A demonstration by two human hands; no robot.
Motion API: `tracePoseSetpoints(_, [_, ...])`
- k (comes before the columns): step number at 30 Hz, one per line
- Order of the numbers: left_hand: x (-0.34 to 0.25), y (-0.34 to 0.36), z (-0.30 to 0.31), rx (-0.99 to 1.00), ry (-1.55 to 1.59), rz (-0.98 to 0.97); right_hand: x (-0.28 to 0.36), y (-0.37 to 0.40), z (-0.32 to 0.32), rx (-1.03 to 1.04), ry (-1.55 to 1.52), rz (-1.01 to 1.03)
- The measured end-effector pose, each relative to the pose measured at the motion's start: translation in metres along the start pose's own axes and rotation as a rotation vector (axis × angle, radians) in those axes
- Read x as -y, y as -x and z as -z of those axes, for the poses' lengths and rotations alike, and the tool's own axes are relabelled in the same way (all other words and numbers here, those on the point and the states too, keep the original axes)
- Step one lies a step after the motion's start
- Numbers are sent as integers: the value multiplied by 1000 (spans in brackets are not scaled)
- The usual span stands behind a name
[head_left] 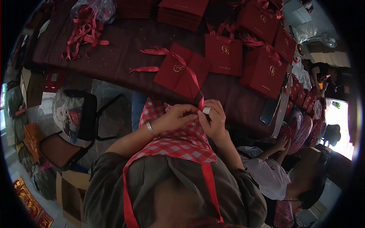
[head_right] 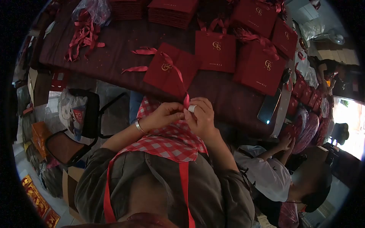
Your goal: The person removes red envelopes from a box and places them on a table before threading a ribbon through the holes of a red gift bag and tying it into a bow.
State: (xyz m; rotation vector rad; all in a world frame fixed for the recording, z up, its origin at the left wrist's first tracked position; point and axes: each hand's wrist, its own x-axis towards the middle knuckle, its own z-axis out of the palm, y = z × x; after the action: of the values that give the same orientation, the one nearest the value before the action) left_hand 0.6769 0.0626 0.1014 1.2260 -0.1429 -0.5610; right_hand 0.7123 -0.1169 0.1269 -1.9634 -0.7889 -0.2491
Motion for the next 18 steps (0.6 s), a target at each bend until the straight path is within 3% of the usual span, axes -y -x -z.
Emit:
tracePoseSetpoints(5, [9, 3, -9, -108, -197, -88, 10, -7, 5, 59, 117, 40])
tracePoseSetpoints(7, [13, 6, -11, -71, -106, -38, 13, -8, 6, 148, 139, 46])
tracePoseSetpoints(11, [5, 15, -12, 40, -90, 107, 16, -11, 13, 101, 133, 30])
tracePoseSetpoints(13, [3, 20, -13, 157, 294, 212, 26, -15, 21, 73, 97, 59])
tracePoseSetpoints(14, [1, 22, -13, 156, 296, 212, 32, -17, 23, 75, 97, 59])
tracePoseSetpoints(17, [3, 27, -13, 91, 292, 238, 42, -18, 18, 373, -63, 176])
tracePoseSetpoints(18, [4, 27, -10, 93, 291, 237, 41, -17, 15, 371, -61, 176])
